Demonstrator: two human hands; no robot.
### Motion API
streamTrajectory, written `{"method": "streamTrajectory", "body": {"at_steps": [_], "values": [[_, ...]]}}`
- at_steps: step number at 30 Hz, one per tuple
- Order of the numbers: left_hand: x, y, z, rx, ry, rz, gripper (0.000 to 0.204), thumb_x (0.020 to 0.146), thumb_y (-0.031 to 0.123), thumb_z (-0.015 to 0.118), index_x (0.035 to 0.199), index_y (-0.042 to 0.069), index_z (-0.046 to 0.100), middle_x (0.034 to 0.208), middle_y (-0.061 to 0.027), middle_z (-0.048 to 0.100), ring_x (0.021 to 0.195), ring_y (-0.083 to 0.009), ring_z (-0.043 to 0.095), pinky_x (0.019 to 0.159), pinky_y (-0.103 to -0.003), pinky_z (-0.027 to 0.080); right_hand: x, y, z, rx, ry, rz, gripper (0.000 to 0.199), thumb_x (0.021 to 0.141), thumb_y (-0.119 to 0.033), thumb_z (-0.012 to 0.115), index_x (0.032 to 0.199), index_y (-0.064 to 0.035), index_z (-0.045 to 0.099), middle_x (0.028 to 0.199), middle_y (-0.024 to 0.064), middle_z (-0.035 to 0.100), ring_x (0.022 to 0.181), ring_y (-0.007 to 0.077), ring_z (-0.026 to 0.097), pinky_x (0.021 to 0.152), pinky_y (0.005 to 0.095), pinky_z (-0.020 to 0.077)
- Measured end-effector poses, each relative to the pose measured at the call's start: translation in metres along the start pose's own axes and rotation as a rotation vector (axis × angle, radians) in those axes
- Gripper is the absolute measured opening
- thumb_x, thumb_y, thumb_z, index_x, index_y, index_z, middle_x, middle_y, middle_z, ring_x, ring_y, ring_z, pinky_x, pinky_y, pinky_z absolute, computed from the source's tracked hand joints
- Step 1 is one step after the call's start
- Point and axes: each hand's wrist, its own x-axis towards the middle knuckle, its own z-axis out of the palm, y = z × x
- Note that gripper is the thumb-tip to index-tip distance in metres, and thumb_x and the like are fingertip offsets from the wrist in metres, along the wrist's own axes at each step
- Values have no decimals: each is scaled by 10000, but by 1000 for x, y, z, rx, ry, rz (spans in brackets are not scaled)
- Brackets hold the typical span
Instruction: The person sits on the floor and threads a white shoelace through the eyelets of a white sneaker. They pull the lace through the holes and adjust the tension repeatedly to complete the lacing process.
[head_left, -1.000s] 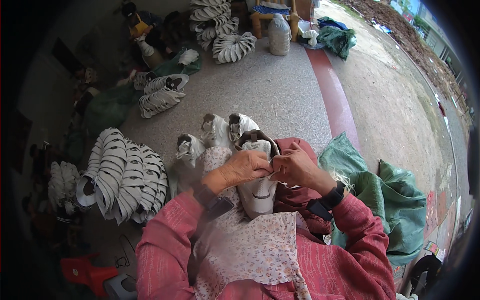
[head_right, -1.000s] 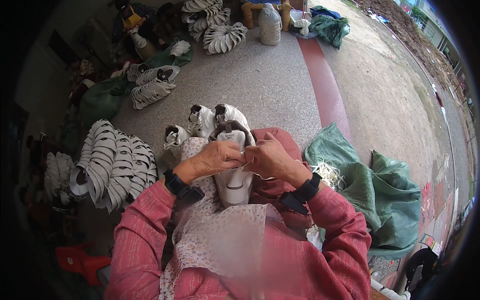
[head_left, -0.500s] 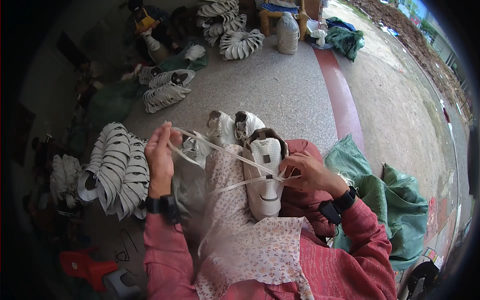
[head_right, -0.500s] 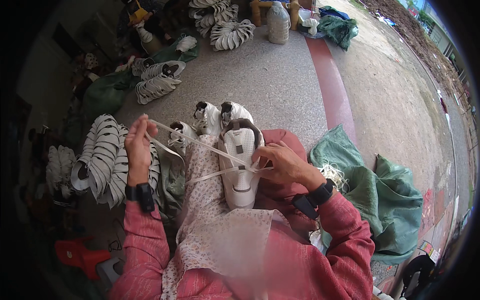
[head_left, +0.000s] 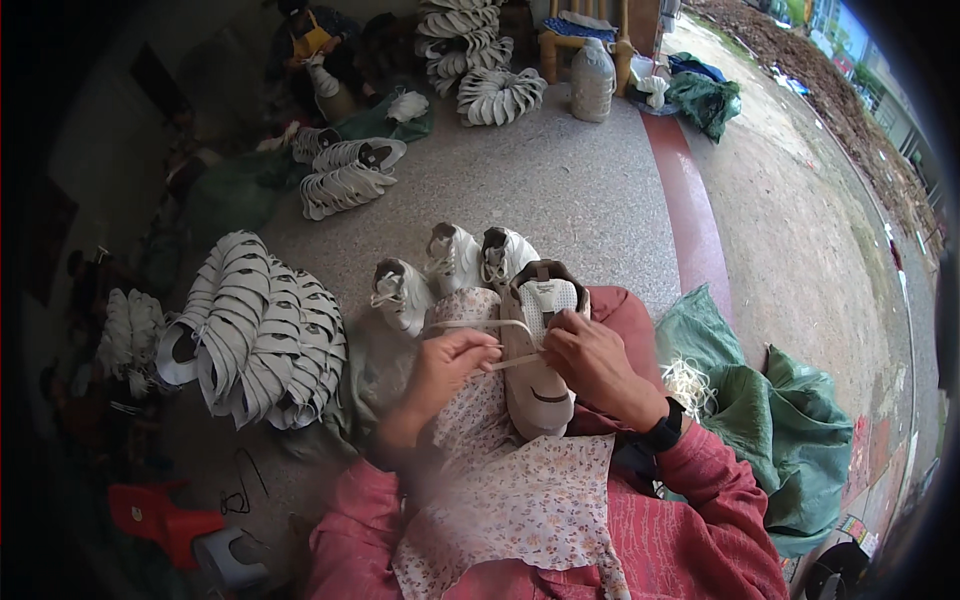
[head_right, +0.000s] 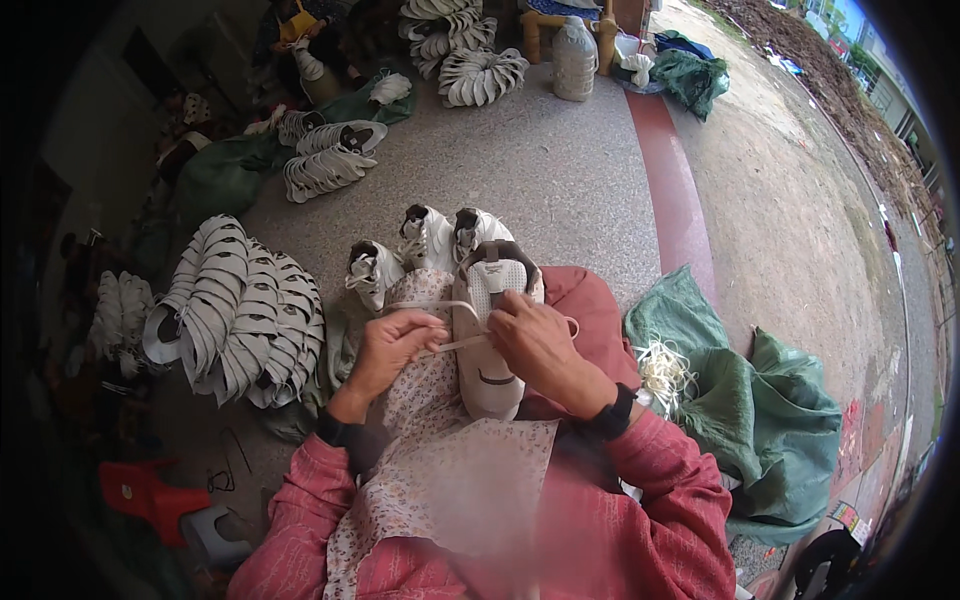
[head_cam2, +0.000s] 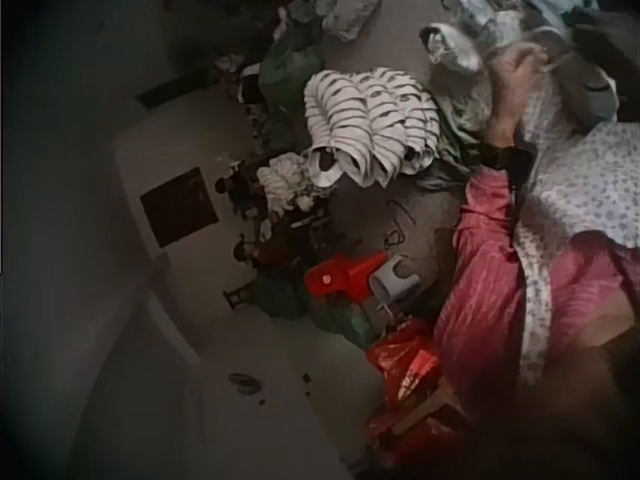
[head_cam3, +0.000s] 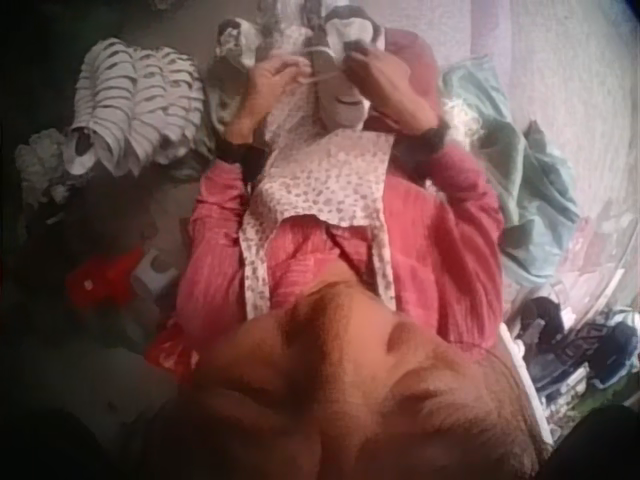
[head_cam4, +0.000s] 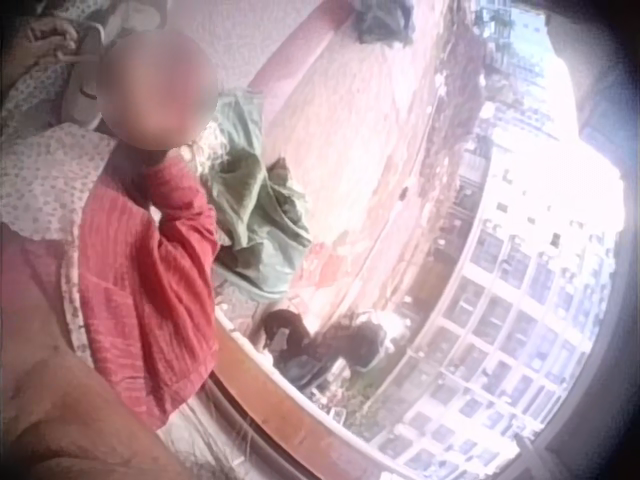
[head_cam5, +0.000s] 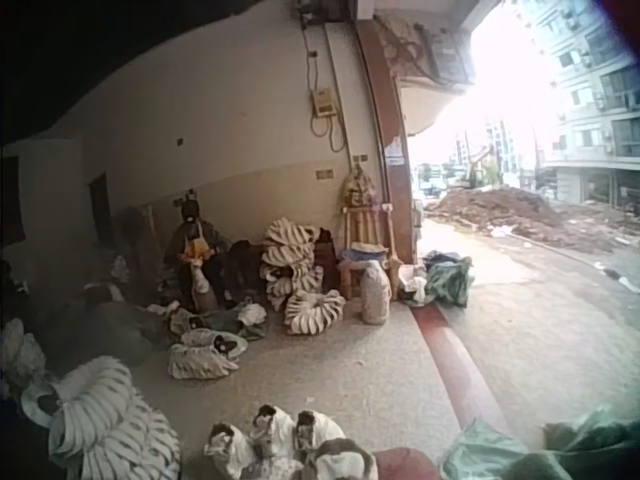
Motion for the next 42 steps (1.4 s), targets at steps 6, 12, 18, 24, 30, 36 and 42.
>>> {"method": "streamTrajectory", "body": {"at_steps": [6,12,18,24,30,36,42], "values": [[10,1,15,418,-90,249,124,934,93,693,986,-17,719,801,-45,710,720,-87,623,665,-261,507,-10,-11,-44,1186,-145,770,127,1008,-150,624,999,-26,647,818,23,642,761,86,610,650,241,486],[7,-1,21,413,-118,194,147,936,134,688,973,-6,708,793,-59,707,726,-108,636,683,-290,516,-77,26,-80,1123,135,666,149,1041,-167,561,1022,-29,616,785,12,618,682,81,570,597,229,454],[4,9,28,552,-89,155,187,944,204,662,929,20,692,759,-84,685,683,-126,639,633,-327,508,-119,59,-72,1366,475,625,180,1063,-211,500,1031,-52,578,774,35,600,586,114,521,542,248,423],[10,0,45,712,43,371,173,922,176,636,866,13,623,667,-95,628,601,-295,631,581,-404,498,-149,108,-70,1520,821,691,209,1043,-238,551,1133,-54,593,836,44,643,591,110,515,537,244,428],[17,25,28,925,-43,496,199,788,168,775,880,73,626,985,-74,658,937,-288,659,805,-410,509,-138,105,-93,674,770,1049,303,1020,-204,593,1272,-37,584,968,70,679,725,131,620,633,258,493],[47,48,11,924,-429,663,372,724,146,817,1022,92,600,1061,-68,575,1027,-276,636,870,-410,502,-61,43,-75,64,399,286,214,834,42,684,1036,-29,684,1064,115,693,1031,287,652,921,363,487],[62,47,11,867,-578,498,365,733,104,790,1044,65,602,1065,-87,561,1031,-312,630,833,-412,517,3,1,-2,377,-2,56,177,814,34,662,974,-34,692,968,123,658,960,305,640,840,381,501]]}}
